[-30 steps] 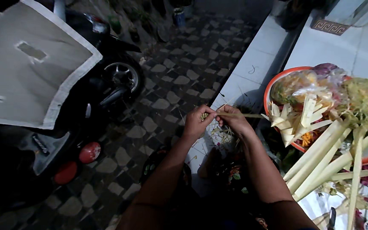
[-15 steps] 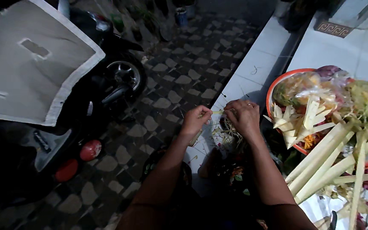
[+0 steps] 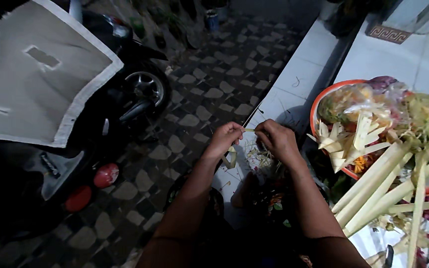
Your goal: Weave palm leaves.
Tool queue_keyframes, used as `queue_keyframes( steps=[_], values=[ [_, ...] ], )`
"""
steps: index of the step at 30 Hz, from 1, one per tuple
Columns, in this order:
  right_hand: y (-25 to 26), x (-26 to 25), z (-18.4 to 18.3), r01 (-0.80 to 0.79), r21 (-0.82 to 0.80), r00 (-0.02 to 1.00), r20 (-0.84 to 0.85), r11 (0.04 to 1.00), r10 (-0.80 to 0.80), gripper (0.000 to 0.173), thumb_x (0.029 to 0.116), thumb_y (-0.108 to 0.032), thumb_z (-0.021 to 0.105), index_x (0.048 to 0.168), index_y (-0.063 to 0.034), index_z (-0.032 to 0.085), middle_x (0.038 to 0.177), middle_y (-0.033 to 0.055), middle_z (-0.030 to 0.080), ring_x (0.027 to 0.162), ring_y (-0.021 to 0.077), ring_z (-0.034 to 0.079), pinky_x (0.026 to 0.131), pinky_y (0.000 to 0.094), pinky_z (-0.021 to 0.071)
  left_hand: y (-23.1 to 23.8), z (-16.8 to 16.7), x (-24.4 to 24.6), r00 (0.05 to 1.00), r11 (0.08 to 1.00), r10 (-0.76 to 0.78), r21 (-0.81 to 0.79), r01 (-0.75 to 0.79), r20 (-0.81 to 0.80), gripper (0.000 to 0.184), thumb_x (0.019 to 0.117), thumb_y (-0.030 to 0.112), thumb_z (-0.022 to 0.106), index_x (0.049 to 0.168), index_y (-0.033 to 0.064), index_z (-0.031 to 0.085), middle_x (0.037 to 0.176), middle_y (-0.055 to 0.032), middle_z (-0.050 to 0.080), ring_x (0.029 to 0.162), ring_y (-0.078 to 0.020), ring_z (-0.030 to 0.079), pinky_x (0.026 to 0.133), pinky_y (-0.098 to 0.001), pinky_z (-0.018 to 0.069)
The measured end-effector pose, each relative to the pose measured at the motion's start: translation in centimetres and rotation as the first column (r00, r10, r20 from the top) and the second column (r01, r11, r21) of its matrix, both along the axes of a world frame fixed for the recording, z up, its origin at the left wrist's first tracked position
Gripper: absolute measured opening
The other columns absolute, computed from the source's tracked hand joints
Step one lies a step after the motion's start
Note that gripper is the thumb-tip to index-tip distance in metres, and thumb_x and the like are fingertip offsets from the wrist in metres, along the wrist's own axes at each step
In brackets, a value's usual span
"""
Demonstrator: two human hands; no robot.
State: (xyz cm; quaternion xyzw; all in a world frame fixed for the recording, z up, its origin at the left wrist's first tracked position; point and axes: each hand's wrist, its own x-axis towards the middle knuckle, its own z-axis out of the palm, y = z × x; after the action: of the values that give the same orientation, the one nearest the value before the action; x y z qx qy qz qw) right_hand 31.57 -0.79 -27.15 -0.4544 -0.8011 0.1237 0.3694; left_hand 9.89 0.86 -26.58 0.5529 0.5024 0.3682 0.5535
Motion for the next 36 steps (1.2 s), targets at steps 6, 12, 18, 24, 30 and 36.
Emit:
queue_keyframes(
  steps=[6, 12, 18, 24, 30, 36],
  values=[
    [0.0, 2.2, 0.9, 0.094, -0.050, 0.993, 0.082, 0.994, -0.090, 0.014, 0.1018, -0.021, 0.064, 0.105, -0.0112, 0.074, 0.098, 0.0070, 0.072, 0.079, 0.0248, 0.070, 0.067, 0.0494, 0.0577, 0.2, 0.0, -1.0, 0.965, 0.993, 0.031, 0.120, 0.001, -0.262, 0.014, 0.1020, 0.015, 0.062, 0.107, 0.0039, 0.069, 0.084, -0.0044, 0.069, 0.067, -0.0097, 0.063, 0.064, -0.0269, 0.0546],
    [0.1, 4.2, 0.9, -0.191, -0.317, 0.973, -0.183, 0.929, 0.138, 0.011, 0.1006, -0.021, 0.066, 0.104, -0.0118, 0.072, 0.092, 0.0003, 0.071, 0.073, 0.0111, 0.065, 0.069, 0.0359, 0.0582, -0.5, -0.8, -0.4, 0.796, 0.823, -0.139, 0.378, 0.423, -0.589, 0.016, 0.1002, 0.021, 0.065, 0.104, 0.0117, 0.078, 0.104, -0.0043, 0.072, 0.096, -0.0174, 0.069, 0.088, -0.0444, 0.0566],
    [1.1, 3.1, -0.4, -0.301, -0.546, 0.925, -0.367, 0.781, 0.100, 0.012, 0.1021, -0.017, 0.063, 0.103, -0.0071, 0.069, 0.083, 0.0030, 0.066, 0.069, 0.0105, 0.059, 0.064, 0.0291, 0.0510, -1.1, -1.3, 1.6, 0.860, 0.709, -0.162, 0.548, 0.443, -0.484, 0.012, 0.0983, 0.011, 0.066, 0.103, 0.0044, 0.075, 0.099, -0.0063, 0.072, 0.097, -0.0169, 0.068, 0.092, -0.0389, 0.0552],
    [1.6, 2.9, -1.0, -0.369, -0.612, 0.881, -0.470, 0.699, 0.054, 0.011, 0.1025, -0.015, 0.061, 0.103, -0.0058, 0.067, 0.075, 0.0011, 0.061, 0.065, 0.0070, 0.055, 0.061, 0.0253, 0.0464, -1.6, -0.6, 2.2, 0.903, 0.755, -0.131, 0.549, 0.358, -0.409, 0.025, 0.0977, 0.010, 0.066, 0.122, 0.0043, 0.066, 0.100, -0.0066, 0.072, 0.094, -0.0152, 0.069, 0.091, -0.0362, 0.0572],
    [1.6, 2.0, -0.9, -0.387, -0.599, 0.856, -0.517, 0.701, 0.030, 0.010, 0.1021, -0.012, 0.061, 0.103, -0.0056, 0.068, 0.077, 0.0009, 0.067, 0.059, 0.0039, 0.053, 0.054, 0.0197, 0.0435, -1.5, -1.1, 2.5, 0.987, 0.873, -0.112, 0.462, 0.153, -0.116, 0.014, 0.0982, 0.003, 0.063, 0.109, 0.0007, 0.072, 0.101, -0.0057, 0.071, 0.079, -0.0084, 0.068, 0.075, -0.0264, 0.0600],
    [1.3, 0.2, -1.5, -0.229, -0.373, 0.911, -0.407, 0.899, 0.064, 0.014, 0.0985, -0.013, 0.068, 0.110, -0.0069, 0.072, 0.089, 0.0037, 0.074, 0.070, 0.0114, 0.067, 0.066, 0.0309, 0.0590, -0.8, -0.8, 2.3, 0.976, 0.984, 0.037, 0.164, -0.073, 0.217, 0.022, 0.0992, 0.002, 0.060, 0.121, 0.0014, 0.061, 0.093, -0.0050, 0.067, 0.076, -0.0115, 0.064, 0.072, -0.0283, 0.0571]
  ],
)
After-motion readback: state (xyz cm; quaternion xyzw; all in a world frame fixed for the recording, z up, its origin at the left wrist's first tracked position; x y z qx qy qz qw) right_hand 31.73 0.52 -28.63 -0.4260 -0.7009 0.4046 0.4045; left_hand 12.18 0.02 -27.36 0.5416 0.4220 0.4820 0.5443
